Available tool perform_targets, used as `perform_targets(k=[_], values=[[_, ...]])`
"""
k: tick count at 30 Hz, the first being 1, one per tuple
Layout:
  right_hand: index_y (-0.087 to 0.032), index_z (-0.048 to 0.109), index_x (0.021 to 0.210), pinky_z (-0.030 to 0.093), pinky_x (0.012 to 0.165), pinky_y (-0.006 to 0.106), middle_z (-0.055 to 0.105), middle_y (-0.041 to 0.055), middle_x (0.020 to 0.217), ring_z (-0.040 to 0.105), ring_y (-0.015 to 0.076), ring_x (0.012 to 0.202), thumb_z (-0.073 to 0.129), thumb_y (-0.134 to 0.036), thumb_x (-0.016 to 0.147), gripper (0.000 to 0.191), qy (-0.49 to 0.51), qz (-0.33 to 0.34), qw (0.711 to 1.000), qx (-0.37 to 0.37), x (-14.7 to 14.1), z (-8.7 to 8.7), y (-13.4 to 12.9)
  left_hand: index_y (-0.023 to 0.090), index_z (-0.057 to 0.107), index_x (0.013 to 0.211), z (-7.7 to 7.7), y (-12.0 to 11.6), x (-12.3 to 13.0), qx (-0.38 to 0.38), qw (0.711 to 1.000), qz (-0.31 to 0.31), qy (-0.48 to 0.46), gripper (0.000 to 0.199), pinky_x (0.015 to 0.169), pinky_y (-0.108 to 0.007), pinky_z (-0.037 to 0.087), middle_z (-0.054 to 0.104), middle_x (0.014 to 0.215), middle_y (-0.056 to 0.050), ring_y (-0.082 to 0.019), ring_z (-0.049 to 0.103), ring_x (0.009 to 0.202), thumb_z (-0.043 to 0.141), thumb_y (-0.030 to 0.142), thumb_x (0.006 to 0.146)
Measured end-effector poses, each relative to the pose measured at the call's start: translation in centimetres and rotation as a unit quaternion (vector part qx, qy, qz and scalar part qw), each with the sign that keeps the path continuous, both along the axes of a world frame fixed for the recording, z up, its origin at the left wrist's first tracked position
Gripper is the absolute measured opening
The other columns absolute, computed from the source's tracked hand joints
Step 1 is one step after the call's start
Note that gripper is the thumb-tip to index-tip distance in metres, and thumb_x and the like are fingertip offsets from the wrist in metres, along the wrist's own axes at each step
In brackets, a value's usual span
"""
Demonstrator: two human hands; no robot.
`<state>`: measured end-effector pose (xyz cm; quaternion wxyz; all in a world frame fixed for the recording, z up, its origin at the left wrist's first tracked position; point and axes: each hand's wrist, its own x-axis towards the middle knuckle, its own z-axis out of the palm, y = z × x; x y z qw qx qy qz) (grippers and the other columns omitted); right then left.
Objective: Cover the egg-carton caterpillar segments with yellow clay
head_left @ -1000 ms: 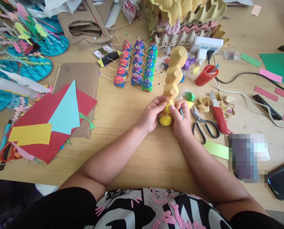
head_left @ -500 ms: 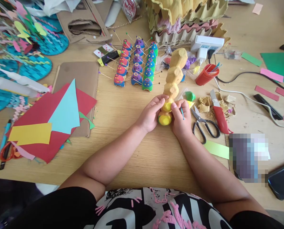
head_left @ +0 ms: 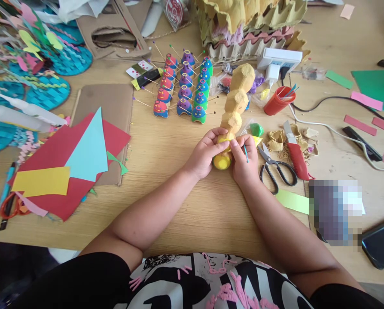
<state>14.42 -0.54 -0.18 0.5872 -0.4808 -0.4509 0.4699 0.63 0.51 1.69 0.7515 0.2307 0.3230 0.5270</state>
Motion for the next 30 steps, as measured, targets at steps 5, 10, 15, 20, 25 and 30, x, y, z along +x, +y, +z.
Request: perform_targets(k=[5,10,15,20,25,30], values=[[-0.031,0.039,0.091,0.041,0.068,0.036,0.041,-0.0043,0.085,0.038,0.0182,0.073,0.09,-0.086,0.094,0.075,-0.001,0.009,1.0,0.014,-0.1,-0.1,0.0,0.027,0.074,0.112,-0.1,0.0,-0.1,0.003,1.0,0.008,0.01,0.034,0.099,-0.032,0.063,0.082,0.107,0.001,-0.019,0.081,0.103,0.101,0.027,0.091],[-0.03,0.036,0.089,0.042,0.068,0.034,0.039,-0.0052,0.083,0.04,0.0176,0.073,0.098,-0.08,0.087,0.079,0.074,0.018,0.997,0.001,-0.2,-0.1,0.0,0.027,0.071,0.106,0.0,0.0,0.0,0.019,1.0,0.015,0.004,0.033,0.092,-0.031,0.061,0.08,0.103,0.002,-0.018,0.078,0.096,0.099,0.023,0.089],[-0.032,0.032,0.092,0.05,0.068,0.036,0.041,-0.0049,0.085,0.045,0.0191,0.074,0.097,-0.074,0.087,0.078,0.117,0.07,0.99,-0.043,0.2,0.1,0.2,0.027,0.069,0.104,0.0,-0.2,0.0,0.019,1.0,0.006,-0.001,0.036,0.088,-0.031,0.057,0.08,0.103,0.002,-0.017,0.074,0.091,0.099,0.023,0.085],[-0.032,0.03,0.092,0.052,0.069,0.036,0.041,-0.0045,0.085,0.047,0.0198,0.076,0.098,-0.072,0.085,0.079,0.116,0.07,0.989,-0.055,0.3,0.0,0.4,0.027,0.068,0.103,0.0,-0.1,-0.1,0.006,1.0,-0.005,0.001,0.034,0.088,-0.032,0.058,0.08,0.102,0.003,-0.017,0.074,0.091,0.099,0.027,0.09],[-0.031,0.037,0.089,0.053,0.071,0.035,0.048,-0.004,0.087,0.052,0.0191,0.078,0.104,-0.073,0.08,0.08,0.163,0.085,0.982,-0.048,0.2,0.3,0.4,0.025,0.07,0.099,-0.2,0.0,0.0,0.033,0.999,0.003,-0.01,0.041,0.079,-0.028,0.057,0.079,0.094,0.004,-0.014,0.072,0.085,0.108,0.037,0.087],[-0.029,0.048,0.086,0.049,0.07,0.031,0.053,-0.0049,0.086,0.052,0.0176,0.08,0.113,-0.05,0.075,0.069,0.241,0.078,0.965,-0.07,-0.1,1.0,0.2,0.024,0.07,0.096,-0.4,0.0,-0.1,0.042,0.999,0.005,0.008,0.048,0.078,-0.026,0.055,0.079,0.094,0.005,-0.013,0.071,0.085,0.112,0.038,0.077]])
